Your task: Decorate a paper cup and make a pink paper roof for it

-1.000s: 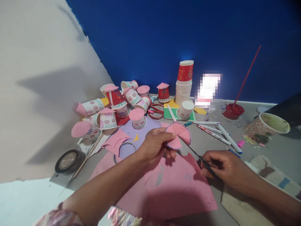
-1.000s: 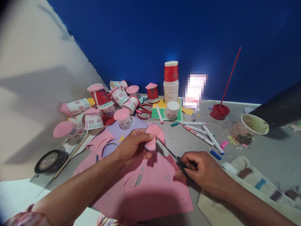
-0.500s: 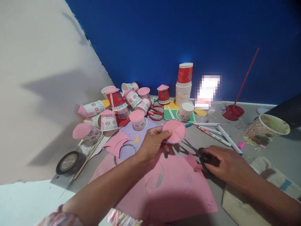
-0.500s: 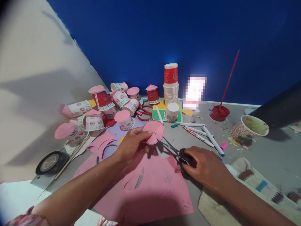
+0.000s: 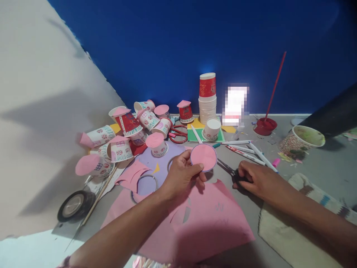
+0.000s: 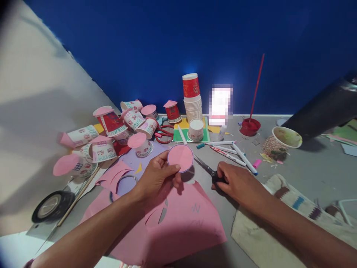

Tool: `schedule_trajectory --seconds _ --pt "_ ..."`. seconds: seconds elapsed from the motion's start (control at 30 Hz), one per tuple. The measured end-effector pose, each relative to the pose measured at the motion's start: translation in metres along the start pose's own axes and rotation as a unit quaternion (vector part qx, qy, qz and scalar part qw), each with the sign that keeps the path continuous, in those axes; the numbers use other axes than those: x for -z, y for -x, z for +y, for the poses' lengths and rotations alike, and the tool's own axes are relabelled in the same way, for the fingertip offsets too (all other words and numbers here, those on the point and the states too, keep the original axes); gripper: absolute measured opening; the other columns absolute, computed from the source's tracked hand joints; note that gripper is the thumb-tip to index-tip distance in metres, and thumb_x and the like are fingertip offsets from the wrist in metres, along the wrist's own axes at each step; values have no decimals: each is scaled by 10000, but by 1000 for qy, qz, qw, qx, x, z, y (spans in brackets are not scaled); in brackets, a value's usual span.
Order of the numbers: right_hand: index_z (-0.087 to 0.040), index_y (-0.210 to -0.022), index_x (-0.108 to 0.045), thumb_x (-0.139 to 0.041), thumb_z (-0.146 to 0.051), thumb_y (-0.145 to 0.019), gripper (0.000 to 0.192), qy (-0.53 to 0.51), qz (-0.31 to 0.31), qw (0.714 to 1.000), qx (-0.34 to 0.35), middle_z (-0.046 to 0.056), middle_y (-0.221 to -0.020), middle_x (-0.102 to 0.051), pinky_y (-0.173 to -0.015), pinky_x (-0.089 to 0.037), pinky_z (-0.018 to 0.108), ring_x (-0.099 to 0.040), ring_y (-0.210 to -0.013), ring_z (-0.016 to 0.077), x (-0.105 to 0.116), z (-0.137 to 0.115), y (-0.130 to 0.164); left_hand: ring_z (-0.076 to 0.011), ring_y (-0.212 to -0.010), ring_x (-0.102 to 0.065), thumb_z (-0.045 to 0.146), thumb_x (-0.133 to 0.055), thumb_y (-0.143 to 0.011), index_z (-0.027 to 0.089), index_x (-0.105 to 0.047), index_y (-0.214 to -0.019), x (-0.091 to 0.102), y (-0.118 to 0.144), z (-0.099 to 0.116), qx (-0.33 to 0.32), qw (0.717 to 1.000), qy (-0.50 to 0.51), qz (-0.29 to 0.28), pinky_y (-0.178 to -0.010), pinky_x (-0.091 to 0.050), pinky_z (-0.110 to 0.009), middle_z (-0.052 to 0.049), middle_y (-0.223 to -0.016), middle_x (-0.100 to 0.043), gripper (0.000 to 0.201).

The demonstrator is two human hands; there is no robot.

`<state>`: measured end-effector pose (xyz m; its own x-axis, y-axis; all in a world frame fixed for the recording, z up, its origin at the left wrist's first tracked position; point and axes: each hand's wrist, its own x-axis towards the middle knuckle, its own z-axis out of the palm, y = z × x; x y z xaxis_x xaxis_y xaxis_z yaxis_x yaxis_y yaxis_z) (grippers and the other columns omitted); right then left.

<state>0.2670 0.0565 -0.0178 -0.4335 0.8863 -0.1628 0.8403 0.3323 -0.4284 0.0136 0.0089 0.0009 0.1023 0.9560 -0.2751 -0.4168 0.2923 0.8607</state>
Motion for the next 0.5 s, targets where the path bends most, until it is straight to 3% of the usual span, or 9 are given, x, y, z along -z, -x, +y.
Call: schedule_trajectory --seconds 0.13,0.27,0.4,0.5 --pt "-228 -840 -644 -660 -278 -842 53 -59 -24 997 32 14 -758 -685 -651 -390 313 -607 -710 204 6 -3 0 -207 -429 -653 221 -765 -809 166 -560 -1093 -2 3 -1 20 1000 -19 -9 -474 -562 -328 -34 -588 -717 354" --pt "-223 -895 -708 -644 -382 -884 172 -175 32 983 35 12 -745 -668 -659 -412 313 -579 -694 187 7 -16 6 -202 -489 -689 251 -797 -785 141 -588 -1066 -10 6 -3 25 999 -38 14 -510 -562 -301 -77 -660 -754 367" --pt "-207 -926 -697 -744 -516 -819 331 -342 -10 939 28 -32 -662 -590 -536 -339 272 -457 -578 136 1 -34 16 -172 -595 -717 261 -858 -742 134 -624 -1100 -25 12 -11 20 999 -26 19 -614 -596 -298 -73 -820 -781 446" --pt "-196 -824 -664 -726 -522 -827 332 -382 -1 924 31 -36 -637 -541 -538 -326 267 -431 -591 129 1 -43 19 -156 -638 -708 271 -896 -711 149 -645 -1047 -32 17 -17 11 999 -36 8 -688 -607 -311 -37 -851 -756 438"
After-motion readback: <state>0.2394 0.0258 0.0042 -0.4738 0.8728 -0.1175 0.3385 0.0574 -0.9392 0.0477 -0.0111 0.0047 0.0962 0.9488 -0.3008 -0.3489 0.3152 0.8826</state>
